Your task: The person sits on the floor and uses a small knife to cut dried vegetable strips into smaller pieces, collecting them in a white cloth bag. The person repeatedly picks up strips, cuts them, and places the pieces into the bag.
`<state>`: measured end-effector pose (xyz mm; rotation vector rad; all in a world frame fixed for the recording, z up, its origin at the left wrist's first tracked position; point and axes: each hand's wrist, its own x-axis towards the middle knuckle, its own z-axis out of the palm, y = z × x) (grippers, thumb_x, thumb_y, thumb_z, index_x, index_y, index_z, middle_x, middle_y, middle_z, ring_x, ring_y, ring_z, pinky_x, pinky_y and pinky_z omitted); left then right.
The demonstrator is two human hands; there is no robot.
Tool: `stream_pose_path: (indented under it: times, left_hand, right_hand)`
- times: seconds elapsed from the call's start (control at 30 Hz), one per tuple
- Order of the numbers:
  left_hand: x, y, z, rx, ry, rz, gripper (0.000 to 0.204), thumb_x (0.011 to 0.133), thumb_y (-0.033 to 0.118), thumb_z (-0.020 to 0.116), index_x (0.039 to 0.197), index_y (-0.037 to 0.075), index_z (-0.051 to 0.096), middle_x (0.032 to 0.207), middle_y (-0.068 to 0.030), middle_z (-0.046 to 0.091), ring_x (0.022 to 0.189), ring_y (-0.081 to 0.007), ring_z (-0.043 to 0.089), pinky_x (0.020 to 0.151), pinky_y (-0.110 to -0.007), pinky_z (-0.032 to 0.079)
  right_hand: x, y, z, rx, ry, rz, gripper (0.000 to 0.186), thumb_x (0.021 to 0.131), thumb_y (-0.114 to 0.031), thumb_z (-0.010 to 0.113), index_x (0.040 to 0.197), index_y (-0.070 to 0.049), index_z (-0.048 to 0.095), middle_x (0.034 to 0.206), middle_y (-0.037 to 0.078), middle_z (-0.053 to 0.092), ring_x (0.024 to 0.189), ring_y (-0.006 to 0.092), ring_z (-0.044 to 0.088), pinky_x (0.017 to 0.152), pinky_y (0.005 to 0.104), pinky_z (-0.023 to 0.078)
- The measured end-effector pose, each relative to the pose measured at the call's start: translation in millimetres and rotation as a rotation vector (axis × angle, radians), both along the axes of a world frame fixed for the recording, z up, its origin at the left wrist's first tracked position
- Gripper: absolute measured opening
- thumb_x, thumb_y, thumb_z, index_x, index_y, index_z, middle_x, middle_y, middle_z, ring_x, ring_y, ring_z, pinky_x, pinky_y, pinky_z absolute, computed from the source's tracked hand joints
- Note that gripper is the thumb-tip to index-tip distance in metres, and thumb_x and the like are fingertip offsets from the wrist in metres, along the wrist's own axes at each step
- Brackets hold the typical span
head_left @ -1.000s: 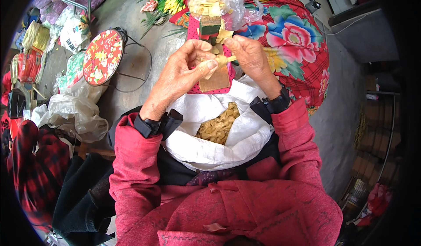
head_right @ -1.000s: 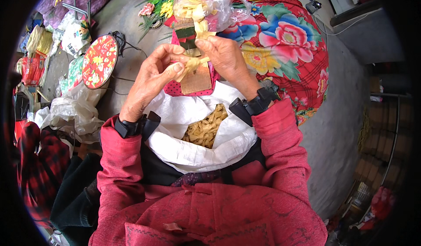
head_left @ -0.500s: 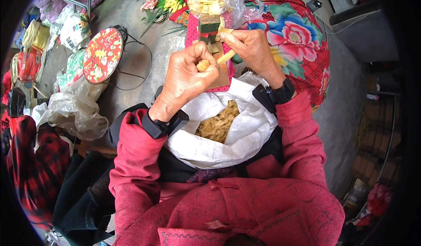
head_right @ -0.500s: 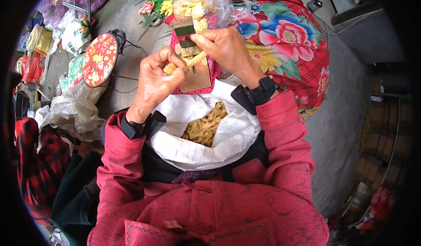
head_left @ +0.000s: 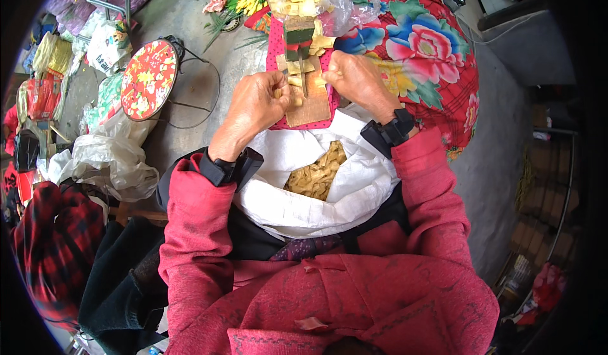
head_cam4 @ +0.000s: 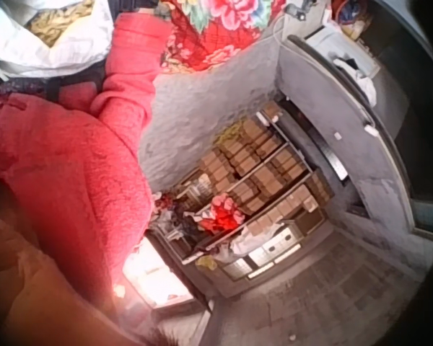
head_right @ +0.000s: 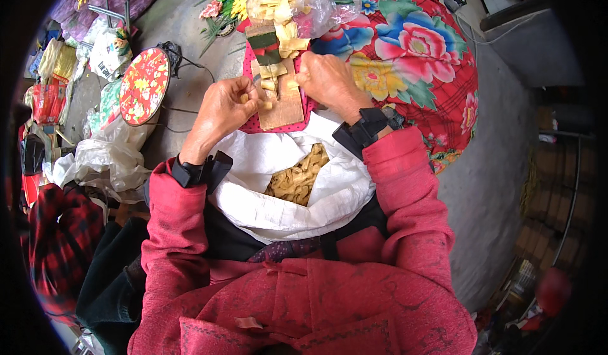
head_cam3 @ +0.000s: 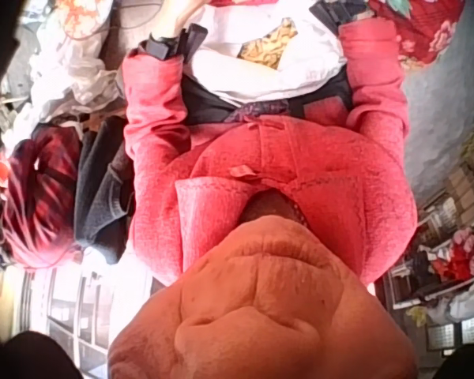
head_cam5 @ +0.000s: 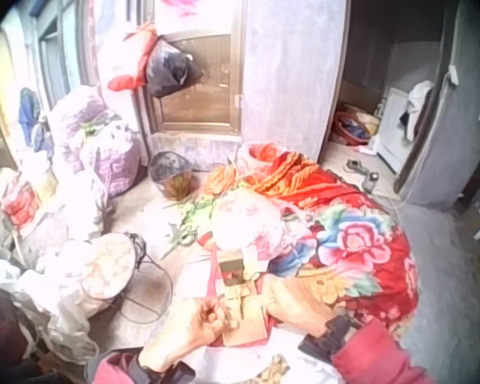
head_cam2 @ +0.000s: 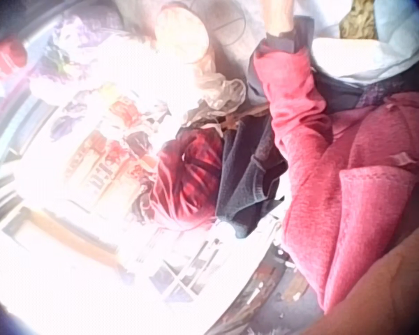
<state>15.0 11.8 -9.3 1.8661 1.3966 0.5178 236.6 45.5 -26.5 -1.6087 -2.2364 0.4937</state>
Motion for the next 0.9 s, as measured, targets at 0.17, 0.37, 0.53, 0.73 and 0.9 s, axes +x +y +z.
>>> stream_pose_path:
  times: [0.17,0.37,0.53,0.73,0.9]
  left_hand:
    - [0.2,-11.0,5.8,-0.131,-0.313,-0.097,0.025,0.084,0.016,0.073,0.095,0.002,0.055,0.068,-0.0032,0.059,0.060,-0.0093,0.053,0.055,-0.026,0.044]
    - [3.6,-10.0,3.0,0.124,-0.387,-0.061,0.014,0.085,0.014,0.068,0.087,0.003,0.059,0.061,-0.0130,0.056,0.051,-0.0241,0.056,0.053,-0.032,0.045]
    - [-11.3,2.1,15.7,0.337,-0.170,0.316,0.009,0.088,0.009,0.064,0.083,0.004,0.059,0.057,-0.0129,0.052,0.045,-0.0242,0.046,0.048,-0.034,0.042]
    - [2.0,-9.0,20.2,0.228,-0.332,-0.097,0.010,0.088,0.005,0.066,0.089,-0.001,0.058,0.072,0.0002,0.056,0.071,-0.0053,0.050,0.064,-0.023,0.043]
    - [2.9,-6.2,21.1,0.226,-0.390,-0.039,0.010,0.088,0.003,0.064,0.090,-0.002,0.056,0.078,-0.0030,0.057,0.075,-0.0089,0.052,0.069,-0.024,0.044]
  right_hand:
    - [6.6,-3.8,4.3,-0.329,0.411,0.093,0.024,0.088,-0.022,0.066,0.076,-0.005,0.055,0.068,-0.002,0.056,0.063,0.0098,0.052,0.057,0.0292,0.041]
    - [-6.7,-12.5,24.8,-0.568,0.776,0.288,0.024,0.092,-0.025,0.063,0.080,-0.005,0.061,0.071,-0.007,0.051,0.069,0.0033,0.045,0.058,0.0231,0.038]
    - [27.4,-2.5,60.1,-0.649,0.777,0.206,0.022,0.093,-0.026,0.062,0.087,-0.005,0.062,0.068,-0.006,0.049,0.057,0.0018,0.042,0.049,0.0179,0.030]
    - [7.6,-4.3,50.8,-0.521,1.460,0.325,0.026,0.095,-0.018,0.057,0.109,0.003,0.063,0.099,0.009,0.070,0.062,0.0053,0.053,0.063,0.0185,0.046]
    - [-19.1,-17.2,38.3,-0.128,0.606,0.359,0.030,0.089,-0.027,0.064,0.103,0.000,0.062,0.083,0.008,0.065,0.071,0.0165,0.059,0.064,0.0313,0.047]
